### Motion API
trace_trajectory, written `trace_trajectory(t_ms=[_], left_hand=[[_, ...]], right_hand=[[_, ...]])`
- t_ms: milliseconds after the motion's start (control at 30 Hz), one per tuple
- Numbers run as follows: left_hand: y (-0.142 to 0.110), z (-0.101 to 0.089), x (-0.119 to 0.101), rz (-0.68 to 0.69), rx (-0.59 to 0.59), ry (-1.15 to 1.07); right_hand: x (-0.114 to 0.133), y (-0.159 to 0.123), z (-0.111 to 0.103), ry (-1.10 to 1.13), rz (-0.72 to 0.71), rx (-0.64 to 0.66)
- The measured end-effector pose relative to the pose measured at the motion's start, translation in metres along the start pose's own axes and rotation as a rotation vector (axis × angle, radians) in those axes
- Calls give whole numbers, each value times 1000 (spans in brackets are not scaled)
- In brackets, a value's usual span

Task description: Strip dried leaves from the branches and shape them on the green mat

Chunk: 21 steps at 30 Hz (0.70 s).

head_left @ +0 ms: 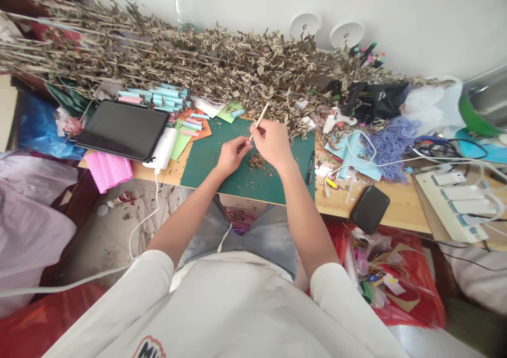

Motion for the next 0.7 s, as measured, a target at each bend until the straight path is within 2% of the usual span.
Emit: trace_trajectory(t_ms=[100,167,333,400,567,700], left_hand=[[0,0,0,-19,-2,-14],[0,1,0,-28,-1,-22],[0,0,2,-23,5,-18],[0,0,1,-10,7,-10],[1,0,-1,-1,6,15],[1,-1,-1,-3,6,11]], right_hand=[[4,0,-14,30,-12,-55],[5,0,-14,30,-27,-60],[-6,0,15,-15,-40,41],[-10,1,20,-7,-37,55],[-4,6,2,43,-22,7],[2,5,6,48,-30,34]])
Point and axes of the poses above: each hand's wrist, its own y-axis towards the middle knuckle, its own z-axis out of the palm, x = y × z, the point moved 9 cm from there along y, towards the middle knuckle, and after that the axes turned 6 degrees about z, right-handed, at the moved point
